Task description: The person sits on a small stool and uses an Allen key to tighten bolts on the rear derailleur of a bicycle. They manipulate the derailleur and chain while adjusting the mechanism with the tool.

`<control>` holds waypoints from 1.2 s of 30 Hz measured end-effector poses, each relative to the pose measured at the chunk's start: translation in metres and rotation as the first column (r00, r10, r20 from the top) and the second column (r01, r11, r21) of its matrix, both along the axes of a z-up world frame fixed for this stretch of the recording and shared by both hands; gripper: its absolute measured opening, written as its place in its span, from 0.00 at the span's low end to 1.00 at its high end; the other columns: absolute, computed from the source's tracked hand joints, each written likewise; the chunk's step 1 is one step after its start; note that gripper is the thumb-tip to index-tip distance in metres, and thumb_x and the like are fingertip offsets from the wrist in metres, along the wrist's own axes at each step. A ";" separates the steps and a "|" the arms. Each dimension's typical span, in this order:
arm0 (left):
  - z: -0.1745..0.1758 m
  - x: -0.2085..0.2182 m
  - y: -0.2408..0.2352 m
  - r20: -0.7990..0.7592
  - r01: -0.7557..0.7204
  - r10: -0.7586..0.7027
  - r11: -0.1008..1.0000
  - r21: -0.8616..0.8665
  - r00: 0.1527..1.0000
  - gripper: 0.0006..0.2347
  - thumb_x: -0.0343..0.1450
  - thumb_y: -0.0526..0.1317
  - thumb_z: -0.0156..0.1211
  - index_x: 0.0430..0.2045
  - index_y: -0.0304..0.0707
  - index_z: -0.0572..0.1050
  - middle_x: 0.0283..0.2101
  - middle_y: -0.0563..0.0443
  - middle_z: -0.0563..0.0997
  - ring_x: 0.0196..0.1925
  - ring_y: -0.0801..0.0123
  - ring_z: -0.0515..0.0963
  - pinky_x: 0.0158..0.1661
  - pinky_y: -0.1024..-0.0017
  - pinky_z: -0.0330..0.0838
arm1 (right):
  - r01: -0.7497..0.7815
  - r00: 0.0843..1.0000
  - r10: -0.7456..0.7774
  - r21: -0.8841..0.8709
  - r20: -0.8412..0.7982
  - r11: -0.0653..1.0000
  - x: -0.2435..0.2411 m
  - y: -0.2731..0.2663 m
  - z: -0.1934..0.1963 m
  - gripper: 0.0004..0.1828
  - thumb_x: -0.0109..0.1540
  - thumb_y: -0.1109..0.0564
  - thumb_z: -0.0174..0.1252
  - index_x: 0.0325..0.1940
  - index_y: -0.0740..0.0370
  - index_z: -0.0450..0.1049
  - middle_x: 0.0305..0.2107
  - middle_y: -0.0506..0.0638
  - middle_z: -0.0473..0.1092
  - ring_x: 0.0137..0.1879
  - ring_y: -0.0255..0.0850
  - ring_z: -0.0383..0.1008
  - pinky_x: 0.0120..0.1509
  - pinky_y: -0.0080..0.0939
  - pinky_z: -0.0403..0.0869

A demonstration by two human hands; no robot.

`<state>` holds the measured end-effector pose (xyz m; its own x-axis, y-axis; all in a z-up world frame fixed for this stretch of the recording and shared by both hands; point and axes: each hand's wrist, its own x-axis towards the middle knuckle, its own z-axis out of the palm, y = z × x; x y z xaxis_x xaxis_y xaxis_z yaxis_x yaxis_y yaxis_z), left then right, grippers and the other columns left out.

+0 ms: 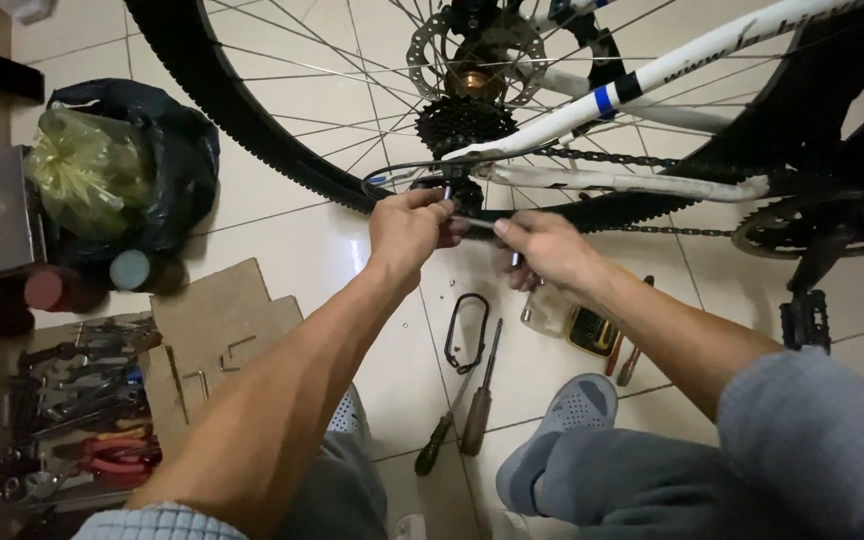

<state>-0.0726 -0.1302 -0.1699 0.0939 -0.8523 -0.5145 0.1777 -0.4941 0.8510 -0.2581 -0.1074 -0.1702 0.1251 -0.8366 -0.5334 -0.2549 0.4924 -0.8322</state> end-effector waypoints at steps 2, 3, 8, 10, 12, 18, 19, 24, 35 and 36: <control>-0.005 0.001 -0.002 -0.039 -0.009 0.009 1.000 0.004 0.999 0.17 0.70 0.31 0.58 0.53 0.19 0.72 0.38 0.26 0.82 0.35 0.49 0.87 0.35 0.59 0.86 | 0.033 0.999 -0.034 -0.020 -0.022 0.999 0.002 0.001 0.024 0.21 0.67 0.49 0.54 0.46 0.75 0.72 0.22 0.64 0.69 0.20 0.46 0.74 0.19 0.41 0.75; -0.007 0.000 -0.002 -0.081 -0.014 0.015 1.000 0.006 0.997 0.17 0.70 0.30 0.57 0.54 0.18 0.71 0.40 0.23 0.81 0.35 0.45 0.86 0.35 0.56 0.86 | 0.069 0.996 -0.071 -0.042 -0.047 0.997 0.002 0.002 0.036 0.19 0.67 0.50 0.54 0.43 0.73 0.73 0.20 0.62 0.68 0.18 0.44 0.72 0.18 0.40 0.73; -0.009 0.000 -0.005 -0.092 -0.031 0.035 0.999 0.041 0.995 0.17 0.70 0.29 0.57 0.53 0.16 0.72 0.38 0.24 0.81 0.33 0.48 0.87 0.34 0.58 0.87 | 0.078 0.995 -0.083 -0.085 -0.049 0.993 0.014 0.006 0.068 0.20 0.65 0.49 0.58 0.39 0.74 0.74 0.17 0.62 0.67 0.15 0.44 0.70 0.14 0.41 0.70; -0.008 0.001 -0.007 -0.102 -0.036 0.040 0.998 0.046 0.994 0.17 0.69 0.29 0.57 0.52 0.16 0.72 0.38 0.22 0.81 0.34 0.46 0.87 0.35 0.58 0.87 | 0.090 0.995 -0.094 -0.090 -0.035 0.992 0.020 0.007 0.074 0.19 0.64 0.50 0.57 0.38 0.74 0.74 0.17 0.62 0.67 0.15 0.43 0.70 0.13 0.41 0.70; -0.011 0.002 -0.011 -0.100 -0.028 0.033 0.998 0.055 0.994 0.17 0.69 0.29 0.56 0.52 0.15 0.72 0.38 0.25 0.81 0.33 0.47 0.87 0.33 0.58 0.87 | 0.096 0.995 -0.098 -0.104 -0.018 0.990 0.020 0.006 0.073 0.17 0.64 0.51 0.57 0.35 0.72 0.75 0.16 0.62 0.68 0.14 0.43 0.70 0.13 0.40 0.70; -0.001 0.003 -0.012 -0.090 0.003 0.002 0.999 0.048 0.996 0.18 0.69 0.30 0.57 0.52 0.13 0.70 0.41 0.22 0.80 0.34 0.44 0.87 0.33 0.56 0.88 | 0.155 0.988 -0.155 0.003 0.017 0.988 0.003 0.003 0.040 0.17 0.63 0.54 0.57 0.44 0.74 0.75 0.19 0.63 0.69 0.16 0.43 0.72 0.17 0.39 0.72; 0.000 0.003 -0.012 -0.092 0.006 -0.002 0.999 0.046 0.996 0.18 0.69 0.30 0.57 0.52 0.13 0.70 0.41 0.22 0.80 0.34 0.44 0.87 0.33 0.56 0.88 | 0.158 0.987 -0.158 0.001 0.015 0.987 0.003 0.004 0.041 0.17 0.63 0.54 0.57 0.44 0.74 0.75 0.19 0.63 0.69 0.16 0.43 0.72 0.17 0.39 0.72; -0.003 0.003 -0.016 -0.091 -0.022 0.027 0.999 0.050 0.995 0.17 0.68 0.28 0.58 0.50 0.12 0.71 0.39 0.22 0.80 0.33 0.42 0.87 0.33 0.55 0.87 | 0.143 0.989 -0.142 -0.029 0.051 0.989 0.010 0.001 0.062 0.21 0.63 0.56 0.57 0.53 0.77 0.72 0.20 0.65 0.71 0.18 0.47 0.74 0.18 0.44 0.75; 0.007 0.006 -0.010 -0.065 0.091 -0.089 0.995 0.030 0.994 0.18 0.69 0.30 0.58 0.53 0.15 0.71 0.44 0.22 0.80 0.35 0.43 0.87 0.34 0.56 0.87 | 0.146 0.976 -0.137 -0.042 0.171 0.988 0.010 0.002 0.060 0.18 0.61 0.58 0.55 0.54 0.69 0.73 0.20 0.60 0.72 0.19 0.45 0.75 0.23 0.40 0.76; 0.011 0.008 -0.009 -0.045 0.129 -0.128 0.991 0.026 0.991 0.18 0.69 0.30 0.59 0.52 0.16 0.72 0.44 0.21 0.80 0.35 0.42 0.87 0.34 0.56 0.87 | 0.155 0.970 -0.148 -0.023 0.193 0.988 0.009 0.003 0.062 0.18 0.61 0.59 0.55 0.53 0.68 0.74 0.20 0.60 0.72 0.20 0.45 0.76 0.23 0.40 0.76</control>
